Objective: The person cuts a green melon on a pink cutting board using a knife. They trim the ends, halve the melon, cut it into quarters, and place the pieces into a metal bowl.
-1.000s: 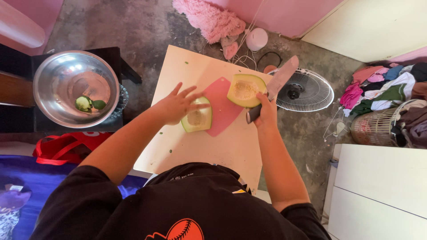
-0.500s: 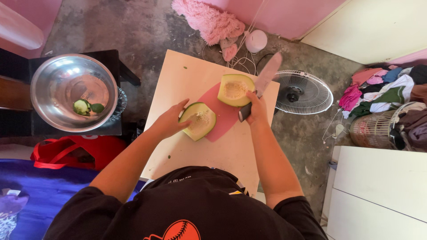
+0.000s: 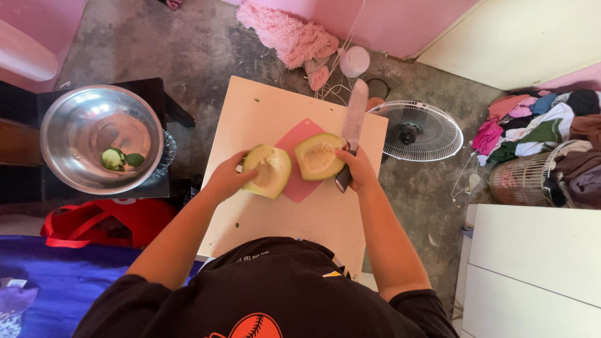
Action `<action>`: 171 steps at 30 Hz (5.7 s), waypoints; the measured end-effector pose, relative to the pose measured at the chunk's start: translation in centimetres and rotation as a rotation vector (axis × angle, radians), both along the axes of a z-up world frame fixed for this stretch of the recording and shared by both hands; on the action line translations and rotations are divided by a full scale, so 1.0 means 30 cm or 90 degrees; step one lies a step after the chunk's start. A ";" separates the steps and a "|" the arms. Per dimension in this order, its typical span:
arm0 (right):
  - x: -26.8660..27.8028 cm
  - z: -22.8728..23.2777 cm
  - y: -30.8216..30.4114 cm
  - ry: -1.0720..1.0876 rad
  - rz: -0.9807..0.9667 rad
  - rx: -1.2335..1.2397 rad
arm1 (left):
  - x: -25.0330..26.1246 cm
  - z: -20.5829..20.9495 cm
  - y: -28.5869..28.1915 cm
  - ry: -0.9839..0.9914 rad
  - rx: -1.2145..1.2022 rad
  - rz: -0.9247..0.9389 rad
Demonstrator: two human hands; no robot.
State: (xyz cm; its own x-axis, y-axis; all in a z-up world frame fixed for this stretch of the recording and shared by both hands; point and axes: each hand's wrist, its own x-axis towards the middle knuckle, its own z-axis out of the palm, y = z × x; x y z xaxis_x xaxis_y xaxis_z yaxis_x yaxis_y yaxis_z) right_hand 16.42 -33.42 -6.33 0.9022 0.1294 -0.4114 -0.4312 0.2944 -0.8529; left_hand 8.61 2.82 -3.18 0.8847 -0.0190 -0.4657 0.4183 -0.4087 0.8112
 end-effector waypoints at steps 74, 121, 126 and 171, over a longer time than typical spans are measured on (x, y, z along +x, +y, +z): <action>-0.492 0.342 0.321 -0.059 0.388 -0.917 | 0.102 -0.130 -0.394 -0.188 0.095 -0.029; -0.541 0.164 0.267 -0.100 0.412 -0.890 | 0.107 -0.197 -0.454 -0.299 0.125 -0.003; -0.507 0.092 0.287 -0.101 0.409 -0.888 | 0.132 -0.213 -0.424 -0.292 0.125 -0.048; -0.375 0.128 0.243 -0.043 0.282 -0.866 | 0.093 -0.183 -0.484 -0.333 0.135 0.026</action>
State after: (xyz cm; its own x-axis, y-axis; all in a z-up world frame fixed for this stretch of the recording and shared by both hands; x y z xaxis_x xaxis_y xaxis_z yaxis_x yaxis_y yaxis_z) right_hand 5.16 -26.15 -2.50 0.9149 -0.0529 -0.4003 -0.2180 -0.8992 -0.3794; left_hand 11.41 -11.70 -8.68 0.9967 0.0665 0.0455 0.0013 -0.5775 0.8164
